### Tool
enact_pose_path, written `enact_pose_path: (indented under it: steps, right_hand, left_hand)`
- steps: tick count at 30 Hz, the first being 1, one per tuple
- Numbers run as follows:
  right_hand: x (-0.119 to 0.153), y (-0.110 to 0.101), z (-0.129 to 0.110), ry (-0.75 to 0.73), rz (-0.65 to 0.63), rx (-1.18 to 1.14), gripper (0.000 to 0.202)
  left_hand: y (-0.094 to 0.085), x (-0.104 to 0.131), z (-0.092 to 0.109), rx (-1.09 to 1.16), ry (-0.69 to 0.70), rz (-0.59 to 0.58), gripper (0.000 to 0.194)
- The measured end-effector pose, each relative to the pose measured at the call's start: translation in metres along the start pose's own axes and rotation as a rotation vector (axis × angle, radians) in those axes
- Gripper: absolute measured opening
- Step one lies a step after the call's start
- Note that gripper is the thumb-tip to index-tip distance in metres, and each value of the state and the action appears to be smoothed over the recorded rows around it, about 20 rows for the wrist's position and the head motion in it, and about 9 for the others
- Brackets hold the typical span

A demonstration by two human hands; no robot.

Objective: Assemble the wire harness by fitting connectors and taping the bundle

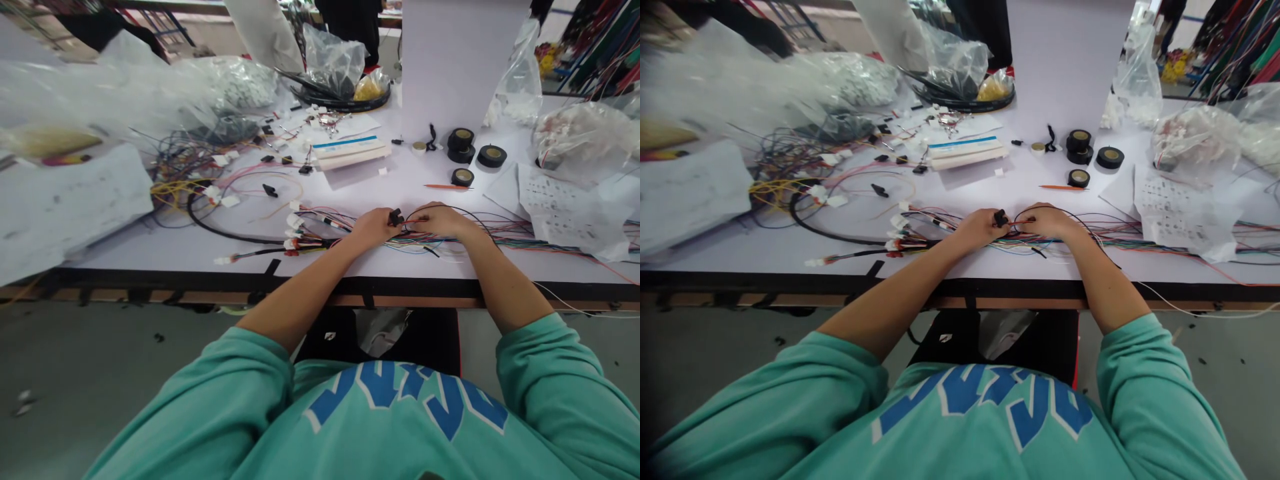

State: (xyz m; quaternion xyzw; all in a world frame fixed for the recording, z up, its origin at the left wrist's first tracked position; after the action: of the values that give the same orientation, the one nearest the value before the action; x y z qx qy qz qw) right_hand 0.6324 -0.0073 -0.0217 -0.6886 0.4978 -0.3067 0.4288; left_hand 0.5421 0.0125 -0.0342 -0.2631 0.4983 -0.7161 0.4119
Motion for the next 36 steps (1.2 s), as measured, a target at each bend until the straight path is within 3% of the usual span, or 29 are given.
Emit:
enact_pose_path:
  steps: [5,12,17,23,33,36]
  right_hand:
    - [-0.002,-0.004,0.004,0.090,0.113,0.037,0.023]
    - [0.007,-0.027,-0.002,0.157,0.331,0.363,0.022]
    - [0.020,-0.029,-0.012,0.332,0.290,0.444,0.027]
    - [0.017,-0.003,-0.027,0.295,0.149,0.418,0.027]
    - [0.018,0.007,-0.010,0.429,0.246,0.164,0.022]
    - [0.018,0.008,-0.013,0.305,0.264,0.068,0.015]
  left_hand:
    - [0.001,-0.003,0.000,0.030,0.037,0.000,0.027]
    - [0.002,-0.005,-0.006,0.260,-0.011,0.060,0.025]
    - [0.010,-0.011,-0.014,0.569,-0.066,0.056,0.022]
    - [0.013,-0.012,-0.015,0.725,-0.071,0.024,0.016]
    - [0.014,-0.012,-0.017,0.854,-0.046,-0.049,0.010]
    - [0.016,-0.015,-0.020,0.924,-0.067,-0.036,0.008]
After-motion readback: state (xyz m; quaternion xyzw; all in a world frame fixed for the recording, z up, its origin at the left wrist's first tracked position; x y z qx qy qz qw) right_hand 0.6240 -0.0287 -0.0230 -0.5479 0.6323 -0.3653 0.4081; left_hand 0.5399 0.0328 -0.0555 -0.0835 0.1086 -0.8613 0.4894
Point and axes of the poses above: each hand's wrist, its own x-axis away from the middle knuckle, its own y-axis out of the palm, z = x × y, the point moved 9 cm from there along -x, towards the middle knuckle, and after that the axes turned 4 degrees about z, right-handed, at the moved point
